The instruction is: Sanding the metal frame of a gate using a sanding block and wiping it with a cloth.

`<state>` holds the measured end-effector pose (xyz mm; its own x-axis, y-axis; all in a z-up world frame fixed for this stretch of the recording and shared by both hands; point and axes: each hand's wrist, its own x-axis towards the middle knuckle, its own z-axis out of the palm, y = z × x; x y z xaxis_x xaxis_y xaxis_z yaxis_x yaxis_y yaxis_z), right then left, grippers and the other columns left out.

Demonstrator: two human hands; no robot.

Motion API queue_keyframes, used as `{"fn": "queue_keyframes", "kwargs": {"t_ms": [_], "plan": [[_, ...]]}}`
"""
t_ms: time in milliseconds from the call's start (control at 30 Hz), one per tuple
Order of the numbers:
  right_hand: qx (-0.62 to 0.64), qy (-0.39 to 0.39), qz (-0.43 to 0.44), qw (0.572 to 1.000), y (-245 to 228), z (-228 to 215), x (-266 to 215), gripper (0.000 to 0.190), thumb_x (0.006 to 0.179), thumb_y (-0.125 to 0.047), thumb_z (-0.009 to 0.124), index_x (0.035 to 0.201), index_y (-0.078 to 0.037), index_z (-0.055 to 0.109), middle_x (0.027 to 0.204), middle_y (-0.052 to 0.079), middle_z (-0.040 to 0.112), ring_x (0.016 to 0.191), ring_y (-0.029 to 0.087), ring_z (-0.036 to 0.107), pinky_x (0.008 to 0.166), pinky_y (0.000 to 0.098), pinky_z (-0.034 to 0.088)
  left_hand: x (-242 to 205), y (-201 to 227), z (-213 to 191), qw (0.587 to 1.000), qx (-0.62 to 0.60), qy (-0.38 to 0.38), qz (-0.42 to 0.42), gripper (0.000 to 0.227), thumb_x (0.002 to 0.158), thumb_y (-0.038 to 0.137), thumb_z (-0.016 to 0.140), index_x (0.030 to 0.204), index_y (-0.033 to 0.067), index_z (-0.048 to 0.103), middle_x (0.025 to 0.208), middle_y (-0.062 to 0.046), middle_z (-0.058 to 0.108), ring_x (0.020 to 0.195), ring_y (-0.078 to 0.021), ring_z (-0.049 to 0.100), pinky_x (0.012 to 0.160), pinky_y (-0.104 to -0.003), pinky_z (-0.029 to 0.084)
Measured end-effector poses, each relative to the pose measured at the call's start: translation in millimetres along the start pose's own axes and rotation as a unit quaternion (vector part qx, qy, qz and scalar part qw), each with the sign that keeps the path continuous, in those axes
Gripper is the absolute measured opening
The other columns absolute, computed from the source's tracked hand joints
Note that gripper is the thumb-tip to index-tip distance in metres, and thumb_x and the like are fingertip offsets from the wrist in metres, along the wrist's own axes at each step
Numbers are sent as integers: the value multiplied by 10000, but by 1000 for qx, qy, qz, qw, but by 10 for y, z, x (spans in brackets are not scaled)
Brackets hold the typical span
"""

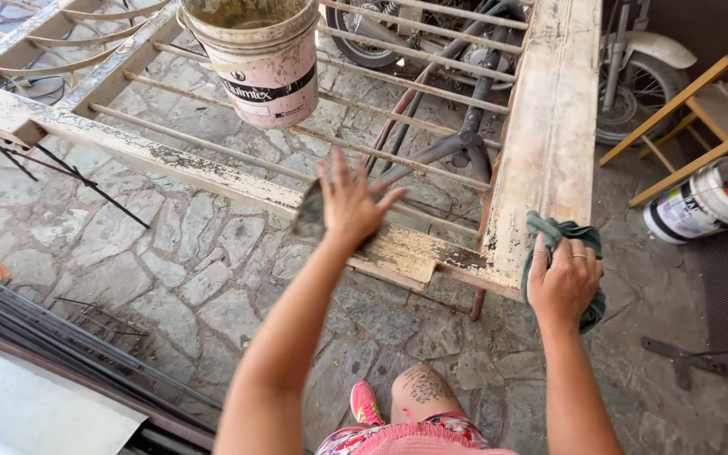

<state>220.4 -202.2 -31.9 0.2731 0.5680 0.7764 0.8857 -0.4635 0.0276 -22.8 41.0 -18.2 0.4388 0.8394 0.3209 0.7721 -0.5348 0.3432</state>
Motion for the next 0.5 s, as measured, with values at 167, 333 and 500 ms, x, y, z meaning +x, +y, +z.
{"fn": "queue_keyframes", "kwargs": {"t_ms": [167,333,500], "plan": [[-1,-3,-9,1000,6,8,-35,374,1140,-312,647,889,-37,623,906,114,599,853,365,621,773,445,473,-425,709,117,994,-47,10,94,1050,847,876,340,1520,76,436,1636,-299,170,1557,-374,115,1255,-592,48],[2,-16,2,1000,-3,-4,-35,379,1148,-330,632,904,-40,633,932,96,610,873,345,629,788,425,478,-455,322,-230,994,-38,-70,79,1020,880,862,304,1534,87,415,1671,-258,79,1568,-321,28,1260,-533,2],[-8,-16,8,1000,27,37,-67,361,1141,-320,633,922,-35,657,926,107,623,858,343,641,780,437,482,89,-90,53,998,18,-47,24,1131,847,927,161,1562,76,371,1655,-286,160,1574,-318,24,1240,-539,-118]]}}
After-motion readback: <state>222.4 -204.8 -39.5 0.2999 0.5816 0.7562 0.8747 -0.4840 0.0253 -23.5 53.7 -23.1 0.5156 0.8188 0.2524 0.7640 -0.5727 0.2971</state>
